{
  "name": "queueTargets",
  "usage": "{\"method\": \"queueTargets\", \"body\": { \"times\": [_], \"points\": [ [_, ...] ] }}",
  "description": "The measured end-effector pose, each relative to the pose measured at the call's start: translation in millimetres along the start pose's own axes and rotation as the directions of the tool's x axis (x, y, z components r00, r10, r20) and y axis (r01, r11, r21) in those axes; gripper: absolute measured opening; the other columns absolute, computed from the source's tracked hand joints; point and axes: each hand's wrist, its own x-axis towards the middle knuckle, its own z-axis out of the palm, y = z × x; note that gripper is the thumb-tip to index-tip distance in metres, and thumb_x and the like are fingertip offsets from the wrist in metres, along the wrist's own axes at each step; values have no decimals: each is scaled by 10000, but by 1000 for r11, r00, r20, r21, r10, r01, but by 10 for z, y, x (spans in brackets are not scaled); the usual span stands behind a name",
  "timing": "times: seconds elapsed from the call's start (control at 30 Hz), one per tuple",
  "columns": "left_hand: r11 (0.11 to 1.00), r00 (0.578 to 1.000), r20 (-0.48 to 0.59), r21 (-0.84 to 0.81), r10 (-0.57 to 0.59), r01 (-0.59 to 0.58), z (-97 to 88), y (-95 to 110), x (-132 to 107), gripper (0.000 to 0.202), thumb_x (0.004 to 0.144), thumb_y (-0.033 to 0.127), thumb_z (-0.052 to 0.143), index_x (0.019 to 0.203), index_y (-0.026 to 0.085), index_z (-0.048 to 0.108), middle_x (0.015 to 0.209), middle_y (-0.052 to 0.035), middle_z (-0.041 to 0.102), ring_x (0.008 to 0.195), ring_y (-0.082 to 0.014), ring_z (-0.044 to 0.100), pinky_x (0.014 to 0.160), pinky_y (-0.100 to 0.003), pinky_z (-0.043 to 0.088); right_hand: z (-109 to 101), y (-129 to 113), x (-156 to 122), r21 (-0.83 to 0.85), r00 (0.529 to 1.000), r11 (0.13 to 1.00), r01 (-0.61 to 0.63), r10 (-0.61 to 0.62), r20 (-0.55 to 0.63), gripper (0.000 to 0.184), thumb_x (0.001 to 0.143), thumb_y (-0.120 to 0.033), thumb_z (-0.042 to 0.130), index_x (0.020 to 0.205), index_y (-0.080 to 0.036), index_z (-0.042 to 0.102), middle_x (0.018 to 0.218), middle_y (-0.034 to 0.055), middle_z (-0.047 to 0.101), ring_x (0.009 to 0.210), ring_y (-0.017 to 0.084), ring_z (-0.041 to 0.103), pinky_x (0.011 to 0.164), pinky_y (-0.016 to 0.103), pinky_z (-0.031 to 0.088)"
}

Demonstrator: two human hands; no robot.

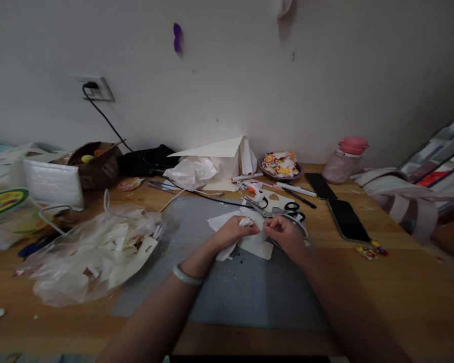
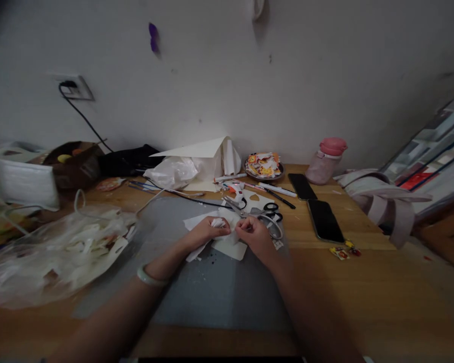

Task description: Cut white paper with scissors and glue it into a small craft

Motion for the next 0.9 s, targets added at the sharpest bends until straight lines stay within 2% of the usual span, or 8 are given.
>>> {"method": "queueTargets", "body": {
  "times": [0.17,0.3,0.37,0.47,0.57,0.67,0.8,0.9],
  "points": [
    [1000,999,30,19,-15,14,-7,-19,4,216,642,360,657,587,161,594,546,11,484,529,-111,376,531,-237,300,15,40,7,-21,1000,1000,-13,13,-13,265,631,-376,597,577,-211,397,692,-3,591,599,123,519,574,258,430],
    [1000,1000,-18,-12,-1,1,-9,-79,24,227,669,384,633,618,166,593,563,-1,505,531,-122,396,523,-236,312,36,99,-7,-83,980,996,38,-53,-191,259,669,-411,588,598,-216,434,711,16,598,645,149,537,600,283,448],
    [1000,998,-62,-27,8,-10,1,-91,32,227,674,394,625,644,171,596,571,-5,522,538,-131,416,534,-239,333,57,123,-29,-136,966,989,58,-90,-244,256,700,-427,578,618,-219,453,684,16,591,649,159,540,597,288,447],
    [997,989,-126,12,73,-73,29,-79,33,219,691,391,598,643,178,583,584,-3,532,573,-142,446,572,-242,364,113,132,-71,-164,980,985,54,-84,-182,252,725,-427,580,635,-217,474,653,12,591,632,157,544,602,293,454],
    [988,979,-156,96,133,-120,59,-60,24,208,711,371,571,622,183,553,591,5,521,610,-149,459,612,-245,373,167,112,-101,-88,994,995,50,-58,-96,266,726,-423,583,621,-211,459,693,21,615,664,156,571,644,301,469],
    [980,978,-141,151,151,-130,76,-56,13,201,728,362,552,638,183,548,614,7,526,636,-152,471,637,-246,378,179,90,-107,-44,998,999,18,-21,-57,278,727,-429,578,611,-209,453,690,24,622,672,156,583,663,308,473],
    [969,982,-91,203,163,-142,81,-68,10,199,738,365,545,671,179,559,647,2,554,667,-159,497,657,-245,390,157,76,-104,-93,998,995,-17,11,-56,292,719,-437,578,597,-210,441,701,26,637,654,155,585,641,307,475],
    [955,981,-83,253,177,-151,84,-82,15,197,742,360,536,671,178,560,658,-3,564,674,-162,500,645,-244,389,146,70,-109,-155,997,988,0,-12,-76,295,713,-419,577,575,-211,420,717,29,644,665,159,583,634,304,467]
  ]
}}
